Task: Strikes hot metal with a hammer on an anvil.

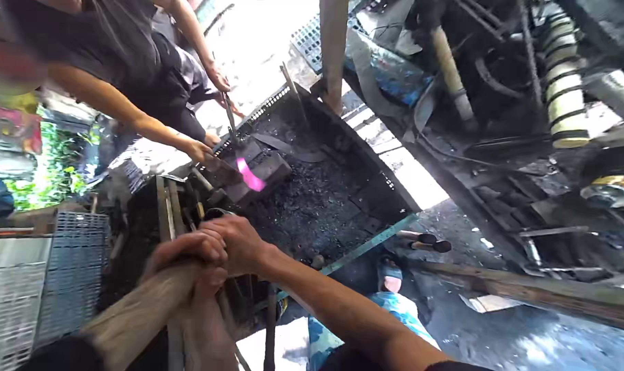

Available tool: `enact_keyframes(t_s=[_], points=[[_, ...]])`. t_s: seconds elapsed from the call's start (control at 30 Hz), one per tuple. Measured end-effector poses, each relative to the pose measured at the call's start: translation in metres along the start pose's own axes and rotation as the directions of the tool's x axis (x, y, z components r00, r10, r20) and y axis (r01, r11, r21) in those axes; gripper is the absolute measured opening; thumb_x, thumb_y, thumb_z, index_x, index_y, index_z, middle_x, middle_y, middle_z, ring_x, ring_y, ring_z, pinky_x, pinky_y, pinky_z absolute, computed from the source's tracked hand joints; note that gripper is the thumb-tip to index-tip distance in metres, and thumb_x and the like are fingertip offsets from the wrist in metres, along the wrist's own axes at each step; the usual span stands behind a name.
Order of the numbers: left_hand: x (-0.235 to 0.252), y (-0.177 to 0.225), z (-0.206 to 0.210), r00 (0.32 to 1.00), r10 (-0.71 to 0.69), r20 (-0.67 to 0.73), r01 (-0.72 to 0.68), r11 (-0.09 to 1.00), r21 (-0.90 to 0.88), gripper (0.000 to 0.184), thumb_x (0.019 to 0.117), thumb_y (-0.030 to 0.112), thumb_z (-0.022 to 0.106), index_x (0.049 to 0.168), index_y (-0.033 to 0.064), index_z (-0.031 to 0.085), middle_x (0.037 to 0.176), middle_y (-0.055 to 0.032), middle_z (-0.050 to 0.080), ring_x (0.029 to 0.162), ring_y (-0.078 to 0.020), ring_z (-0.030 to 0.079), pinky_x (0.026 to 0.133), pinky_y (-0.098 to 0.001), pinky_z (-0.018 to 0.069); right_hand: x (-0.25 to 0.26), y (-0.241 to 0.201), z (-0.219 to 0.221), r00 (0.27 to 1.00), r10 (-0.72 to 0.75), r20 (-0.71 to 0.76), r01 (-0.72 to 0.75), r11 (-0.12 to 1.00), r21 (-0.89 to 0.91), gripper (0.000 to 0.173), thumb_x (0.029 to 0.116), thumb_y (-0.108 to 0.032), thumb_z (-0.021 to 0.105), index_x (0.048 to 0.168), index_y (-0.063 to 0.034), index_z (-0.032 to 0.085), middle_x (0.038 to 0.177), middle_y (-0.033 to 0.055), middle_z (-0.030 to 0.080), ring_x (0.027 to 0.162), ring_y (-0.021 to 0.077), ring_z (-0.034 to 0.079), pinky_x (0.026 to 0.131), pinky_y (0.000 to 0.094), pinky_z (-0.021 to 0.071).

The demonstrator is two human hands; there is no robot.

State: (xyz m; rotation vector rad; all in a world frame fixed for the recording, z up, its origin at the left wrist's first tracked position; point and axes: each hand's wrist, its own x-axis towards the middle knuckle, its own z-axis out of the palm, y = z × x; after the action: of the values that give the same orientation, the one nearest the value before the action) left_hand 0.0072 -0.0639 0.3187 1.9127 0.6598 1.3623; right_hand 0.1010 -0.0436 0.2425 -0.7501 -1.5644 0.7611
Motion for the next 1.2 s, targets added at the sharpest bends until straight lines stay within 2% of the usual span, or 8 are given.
enact_keyframes(t_s=[0.1,0.2,0.33,0.6,0.73,0.83,0.97,1.2], points=[[0.039,-0.031,-0.015,0.996,0.068,0.050,-0.070,0.997,0.025,0.039,0.0867,0.041,0.080,0.117,0.0199,0.066,0.080,0.0059,0.069,0.069,-0.0108,0.066,0.069,-0.0312,0.0585,0.046,0.024,-0.006,0.997,-0.067,-0.026,0.066,0.996,-0.065,0.038,0.0632,-0.022,0.087,0.095,-0.0088,0.071,0.084,0.0048,0.071,0.078,0.0223,0.069,0.069,0.0471,0.0562],[-0.052,-0.186,0.008,0.962,-0.222,-0.161,0.218,0.975,-0.045,0.042,0.0896,0.036,0.079,0.124,0.0182,0.063,0.100,0.0057,0.070,0.083,-0.0065,0.067,0.076,-0.0262,0.0594,-0.045,0.147,0.016,0.927,0.369,0.070,-0.359,0.924,-0.130,0.049,0.0738,-0.031,0.087,0.117,-0.0152,0.071,0.096,0.0044,0.074,0.086,0.0218,0.071,0.073,0.0516,0.0601],[-0.182,-0.305,0.055,0.579,-0.766,-0.280,0.688,0.643,-0.337,0.017,0.0961,0.018,0.063,0.105,0.0039,0.066,0.063,-0.0019,0.060,0.054,-0.0151,0.060,0.057,-0.0366,0.0574,-0.176,0.222,0.032,0.419,0.888,0.190,-0.854,0.457,-0.250,0.043,0.0770,-0.044,0.074,0.111,-0.0174,0.069,0.096,0.0111,0.073,0.090,0.0319,0.071,0.073,0.0620,0.0564],[-0.049,-0.033,-0.001,0.987,-0.122,-0.105,0.116,0.991,-0.067,0.040,0.0882,0.033,0.081,0.120,0.0144,0.067,0.079,0.0003,0.069,0.069,-0.0140,0.066,0.072,-0.0343,0.0593,-0.041,0.023,0.012,0.977,0.168,0.128,-0.161,0.985,-0.059,0.040,0.0702,-0.036,0.083,0.095,-0.0077,0.071,0.087,0.0073,0.073,0.083,0.0248,0.072,0.073,0.0511,0.0577],[0.038,-0.027,-0.014,0.995,0.097,-0.008,-0.097,0.995,-0.003,0.039,0.0832,0.037,0.083,0.113,0.0165,0.068,0.078,0.0042,0.069,0.069,-0.0130,0.066,0.070,-0.0337,0.0597,0.048,0.021,-0.001,0.994,-0.105,-0.025,0.103,0.992,-0.078,0.036,0.0638,-0.027,0.088,0.091,-0.0096,0.070,0.081,0.0034,0.070,0.076,0.0211,0.069,0.066,0.0462,0.0561],[-0.033,-0.171,0.004,0.982,-0.138,-0.126,0.137,0.990,-0.020,0.040,0.0873,0.035,0.081,0.120,0.0192,0.064,0.091,0.0074,0.070,0.077,-0.0057,0.066,0.071,-0.0259,0.0588,-0.029,0.138,0.015,0.959,0.282,0.027,-0.276,0.951,-0.137,0.047,0.0705,-0.031,0.088,0.111,-0.0126,0.073,0.094,0.0065,0.074,0.085,0.0240,0.071,0.072,0.0520,0.0597],[-0.186,-0.295,0.057,0.638,-0.722,-0.268,0.694,0.690,-0.205,0.028,0.0913,0.014,0.070,0.114,-0.0016,0.065,0.070,-0.0081,0.066,0.057,-0.0188,0.064,0.058,-0.0389,0.0588,-0.188,0.225,0.038,0.469,0.865,0.181,-0.852,0.497,-0.166,0.039,0.0761,-0.041,0.076,0.107,-0.0176,0.070,0.095,0.0098,0.072,0.088,0.0302,0.070,0.073,0.0609,0.0564],[-0.065,-0.038,0.013,0.986,-0.157,-0.062,0.145,0.976,-0.160,0.045,0.0856,0.028,0.083,0.125,0.0123,0.066,0.081,-0.0014,0.070,0.069,-0.0141,0.065,0.071,-0.0338,0.0589,-0.068,0.023,0.003,0.964,0.242,0.110,-0.235,0.969,-0.073,0.045,0.0704,-0.038,0.083,0.103,-0.0082,0.074,0.095,0.0079,0.076,0.091,0.0253,0.073,0.080,0.0529,0.0581]])
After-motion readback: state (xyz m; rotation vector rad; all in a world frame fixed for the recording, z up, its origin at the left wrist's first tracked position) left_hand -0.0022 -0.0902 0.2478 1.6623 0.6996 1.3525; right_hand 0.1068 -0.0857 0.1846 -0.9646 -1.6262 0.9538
